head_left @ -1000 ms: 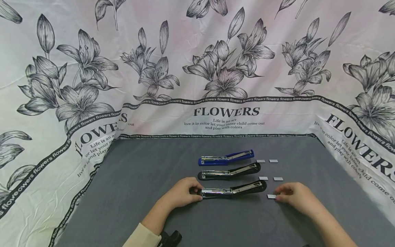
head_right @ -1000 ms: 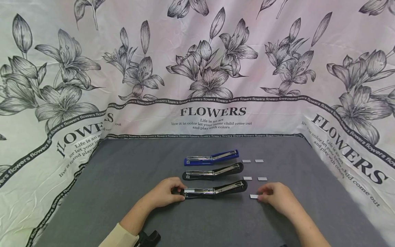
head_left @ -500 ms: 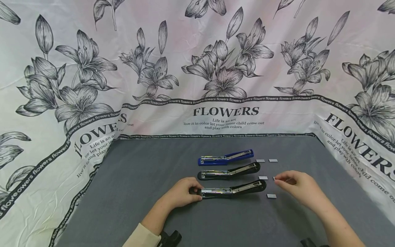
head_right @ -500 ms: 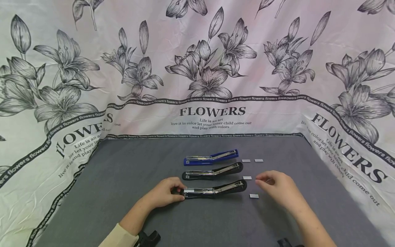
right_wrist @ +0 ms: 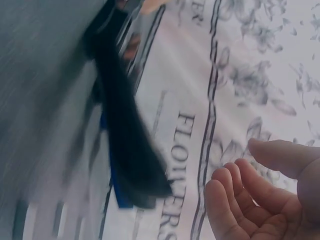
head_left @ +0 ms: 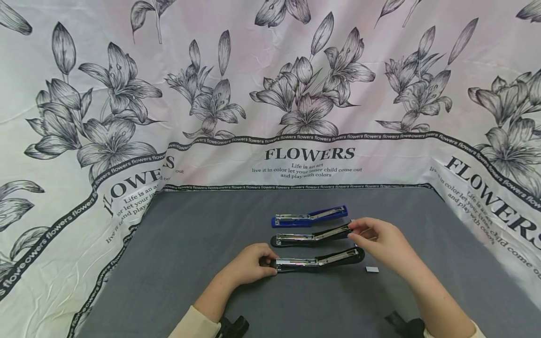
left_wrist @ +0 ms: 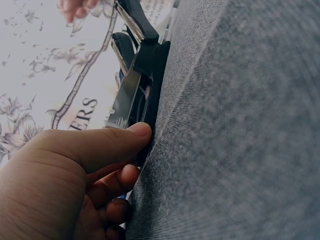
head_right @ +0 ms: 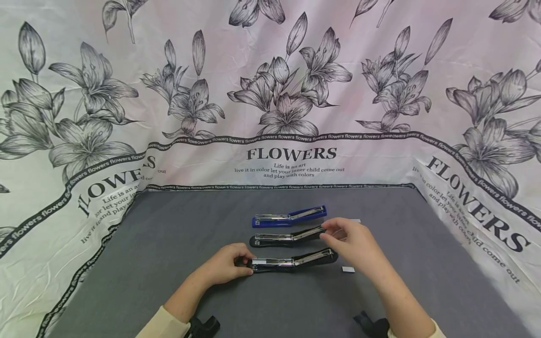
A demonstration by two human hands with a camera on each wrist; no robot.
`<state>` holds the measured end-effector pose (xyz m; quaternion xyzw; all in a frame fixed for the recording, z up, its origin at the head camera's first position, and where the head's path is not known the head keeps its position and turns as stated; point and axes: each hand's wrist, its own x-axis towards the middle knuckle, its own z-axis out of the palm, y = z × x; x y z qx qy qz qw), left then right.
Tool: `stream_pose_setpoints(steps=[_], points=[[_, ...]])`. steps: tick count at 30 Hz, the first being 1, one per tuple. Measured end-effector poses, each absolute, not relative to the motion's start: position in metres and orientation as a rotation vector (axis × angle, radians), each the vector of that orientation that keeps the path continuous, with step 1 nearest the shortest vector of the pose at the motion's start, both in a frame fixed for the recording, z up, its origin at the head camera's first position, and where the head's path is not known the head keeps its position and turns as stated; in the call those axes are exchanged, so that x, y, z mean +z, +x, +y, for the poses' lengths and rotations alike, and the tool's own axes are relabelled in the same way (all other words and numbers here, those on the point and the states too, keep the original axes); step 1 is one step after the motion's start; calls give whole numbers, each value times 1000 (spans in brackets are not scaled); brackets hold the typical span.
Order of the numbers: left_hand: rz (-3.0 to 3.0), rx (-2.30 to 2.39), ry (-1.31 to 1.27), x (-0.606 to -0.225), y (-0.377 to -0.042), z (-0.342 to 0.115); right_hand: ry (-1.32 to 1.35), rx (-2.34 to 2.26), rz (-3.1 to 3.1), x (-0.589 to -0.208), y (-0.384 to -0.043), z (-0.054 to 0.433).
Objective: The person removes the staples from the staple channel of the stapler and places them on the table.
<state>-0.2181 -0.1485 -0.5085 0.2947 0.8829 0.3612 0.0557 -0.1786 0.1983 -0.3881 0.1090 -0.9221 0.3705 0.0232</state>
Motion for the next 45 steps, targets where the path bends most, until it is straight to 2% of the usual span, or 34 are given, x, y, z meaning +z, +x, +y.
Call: stream_pose_setpoints(steps=[17,31,45], points=[[2654,1128,878,-509,-218,-147,656,1303,-2916,-404,-197,121],[2659,1116,876,-509,-219,-148,863,1095,-3038,-434,-205,91],[2670,1119,881,-506,-218,-149,805,941,-3071,-447,-197,78]])
